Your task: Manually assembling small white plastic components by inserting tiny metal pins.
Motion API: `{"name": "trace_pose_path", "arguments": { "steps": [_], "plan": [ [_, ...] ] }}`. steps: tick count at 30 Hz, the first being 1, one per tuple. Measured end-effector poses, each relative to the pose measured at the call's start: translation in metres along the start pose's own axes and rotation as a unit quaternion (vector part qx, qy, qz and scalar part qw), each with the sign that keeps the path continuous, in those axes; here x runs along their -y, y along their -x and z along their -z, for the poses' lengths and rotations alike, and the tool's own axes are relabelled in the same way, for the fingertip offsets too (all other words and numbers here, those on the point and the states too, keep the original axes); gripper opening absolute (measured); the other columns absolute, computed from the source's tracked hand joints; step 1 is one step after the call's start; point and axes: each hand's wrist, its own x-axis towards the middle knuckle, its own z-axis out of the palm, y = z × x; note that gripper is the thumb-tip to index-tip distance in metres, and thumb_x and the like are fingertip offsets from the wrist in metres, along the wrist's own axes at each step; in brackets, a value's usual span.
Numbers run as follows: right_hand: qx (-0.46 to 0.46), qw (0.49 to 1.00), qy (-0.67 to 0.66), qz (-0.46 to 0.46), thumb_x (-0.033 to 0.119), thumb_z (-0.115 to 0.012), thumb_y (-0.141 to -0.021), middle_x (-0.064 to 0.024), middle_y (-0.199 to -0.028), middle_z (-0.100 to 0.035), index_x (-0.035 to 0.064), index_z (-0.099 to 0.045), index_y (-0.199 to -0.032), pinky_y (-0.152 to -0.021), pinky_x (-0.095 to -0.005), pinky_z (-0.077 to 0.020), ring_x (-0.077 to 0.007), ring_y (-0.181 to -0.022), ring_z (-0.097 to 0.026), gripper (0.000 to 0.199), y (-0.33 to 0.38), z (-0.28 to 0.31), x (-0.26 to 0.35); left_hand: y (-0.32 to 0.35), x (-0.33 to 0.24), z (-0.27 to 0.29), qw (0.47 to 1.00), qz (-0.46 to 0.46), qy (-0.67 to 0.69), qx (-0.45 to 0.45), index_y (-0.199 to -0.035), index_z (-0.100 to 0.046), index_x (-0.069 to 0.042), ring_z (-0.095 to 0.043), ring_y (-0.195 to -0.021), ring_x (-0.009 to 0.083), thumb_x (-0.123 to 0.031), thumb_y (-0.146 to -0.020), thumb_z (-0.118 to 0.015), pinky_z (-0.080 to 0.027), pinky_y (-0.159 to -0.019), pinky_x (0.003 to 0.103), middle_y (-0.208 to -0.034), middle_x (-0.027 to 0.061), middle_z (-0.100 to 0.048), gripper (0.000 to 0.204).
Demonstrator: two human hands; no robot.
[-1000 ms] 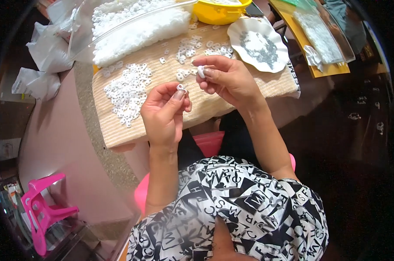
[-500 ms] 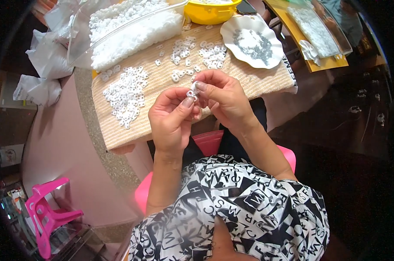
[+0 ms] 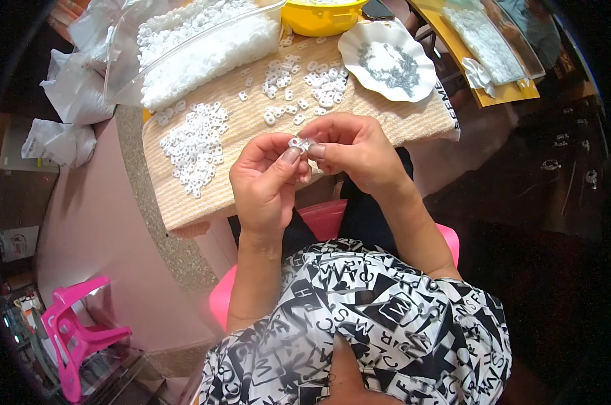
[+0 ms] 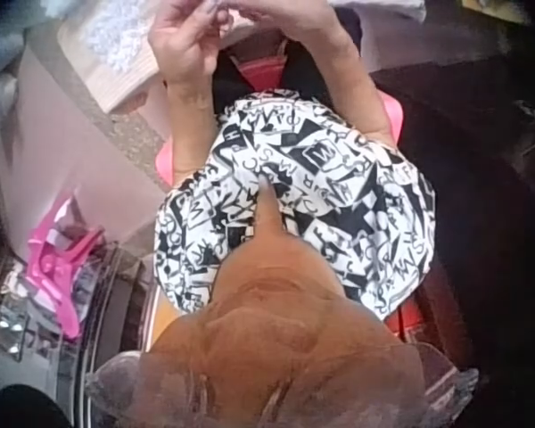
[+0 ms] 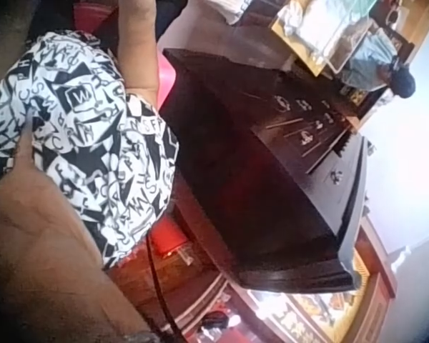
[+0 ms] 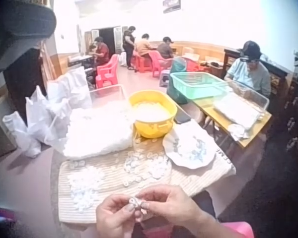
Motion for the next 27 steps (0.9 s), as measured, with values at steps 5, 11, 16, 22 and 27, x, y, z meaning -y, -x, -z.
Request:
{"name": "trace_pose_path", "arguments": {
  "steps": [5,11,16,22,27],
  "plan": [
    [0.026,0.998,-0.053,0.005,0.005,-0.06,-0.077,-0.0056,-0.076,-0.06,-0.0026,-0.058,-0.1,-0.057,-0.0202,-0.0446,-0.0087,-0.063,-0.054,0.024,0.003,0.009,0.004,0.002,-0.002,-0.002,1.0,-0.001,0.005,0.004,-0.093,-0.054,0.004,-0.055,-0.064,0.0138,0.004,-0.079,-0.054,-0.047,-0.056,0.025,-0.076,0.0099,-0.058,0.014],
    [0.012,0.994,-0.105,0.029,0.005,-0.06,-0.078,-0.0063,-0.076,-0.06,-0.0034,-0.057,-0.099,-0.059,-0.0208,-0.0454,-0.0103,-0.065,-0.055,0.024,0.004,0.012,0.005,0.005,-0.003,-0.008,0.999,-0.01,-0.033,-0.018,-0.093,-0.054,0.005,-0.055,-0.062,0.0135,0.004,-0.078,-0.055,-0.047,-0.054,0.024,-0.076,0.0104,-0.058,0.015],
    [-0.005,0.996,-0.084,0.036,0.005,-0.061,-0.076,-0.0053,-0.076,-0.06,-0.0031,-0.058,-0.097,-0.058,-0.0207,-0.0457,-0.0096,-0.063,-0.055,0.023,0.005,0.011,0.006,0.007,-0.004,-0.012,0.997,-0.017,-0.065,-0.028,-0.096,-0.055,0.006,-0.055,-0.062,0.0127,0.005,-0.077,-0.057,-0.047,-0.054,0.023,-0.075,0.0097,-0.058,0.019],
    [-0.016,0.998,-0.062,0.026,0.005,-0.063,-0.075,-0.0045,-0.074,-0.06,-0.0027,-0.059,-0.095,-0.057,-0.0207,-0.0457,-0.009,-0.062,-0.055,0.021,0.007,0.006,0.008,0.008,-0.002,-0.012,0.995,-0.029,-0.088,-0.035,-0.095,-0.055,0.007,-0.055,-0.061,0.0123,0.005,-0.077,-0.057,-0.047,-0.054,0.022,-0.074,0.0094,-0.059,0.019],
    [-0.028,0.999,-0.025,0.039,0.005,-0.063,-0.075,-0.0035,-0.074,-0.06,-0.0029,-0.059,-0.096,-0.057,-0.0197,-0.0452,-0.0077,-0.062,-0.055,0.022,0.008,0.003,0.01,0.008,-0.001,-0.011,0.994,-0.037,-0.097,-0.038,-0.094,-0.056,0.007,-0.055,-0.06,0.0124,0.005,-0.076,-0.057,-0.047,-0.053,0.022,-0.073,0.0094,-0.059,0.018]
  ]
}}
